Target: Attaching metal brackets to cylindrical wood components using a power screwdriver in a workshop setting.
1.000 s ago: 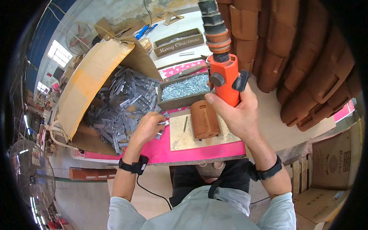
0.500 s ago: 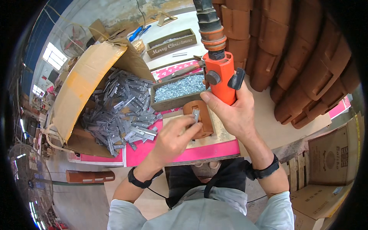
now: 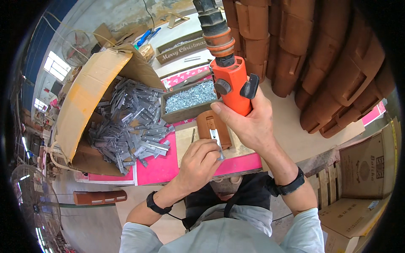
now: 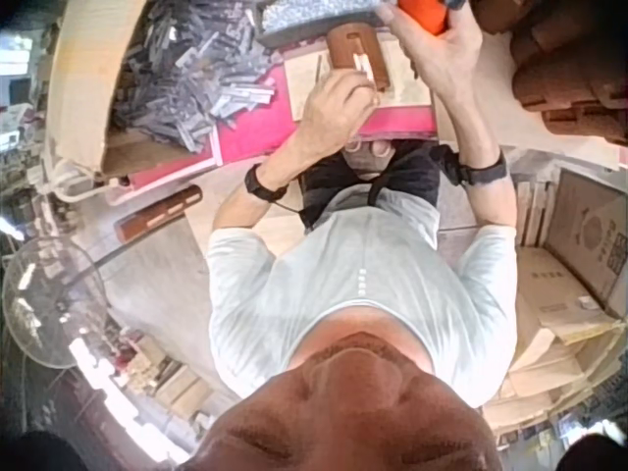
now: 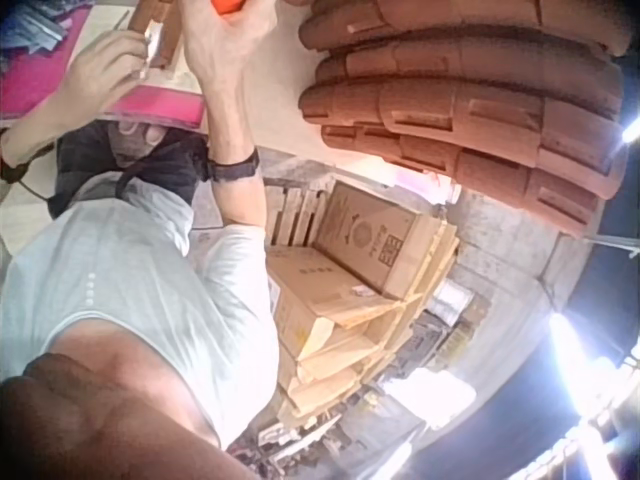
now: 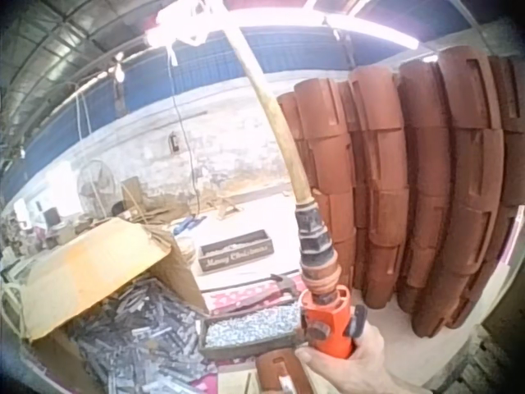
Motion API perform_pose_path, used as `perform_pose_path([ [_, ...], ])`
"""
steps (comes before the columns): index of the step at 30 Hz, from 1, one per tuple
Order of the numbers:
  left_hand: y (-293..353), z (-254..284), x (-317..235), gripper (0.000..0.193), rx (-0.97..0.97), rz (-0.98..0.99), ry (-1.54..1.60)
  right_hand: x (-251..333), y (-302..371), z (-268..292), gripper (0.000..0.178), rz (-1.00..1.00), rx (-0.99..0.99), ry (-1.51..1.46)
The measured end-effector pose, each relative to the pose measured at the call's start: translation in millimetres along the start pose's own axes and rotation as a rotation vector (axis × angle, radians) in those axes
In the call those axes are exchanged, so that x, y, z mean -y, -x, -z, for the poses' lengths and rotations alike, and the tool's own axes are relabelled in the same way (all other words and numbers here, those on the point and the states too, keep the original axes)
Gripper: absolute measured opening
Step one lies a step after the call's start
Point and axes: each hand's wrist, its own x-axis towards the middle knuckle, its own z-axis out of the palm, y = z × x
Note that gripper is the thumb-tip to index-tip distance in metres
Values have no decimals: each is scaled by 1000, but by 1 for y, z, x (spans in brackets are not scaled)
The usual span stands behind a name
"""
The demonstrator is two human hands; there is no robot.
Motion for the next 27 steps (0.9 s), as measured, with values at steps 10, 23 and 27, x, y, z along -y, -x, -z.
perform_pose_path([
  [10, 6, -3, 10, 21, -36, -80, 61, -4, -1, 0, 37, -16, -12, -3],
  [23, 11, 8, 10, 20, 26, -138, 92, -4, -1, -3, 38, -61, 11, -35],
  [27, 16, 1, 12, 20, 37, -121, 99, -4, -2, -3, 38, -9, 0, -38],
])
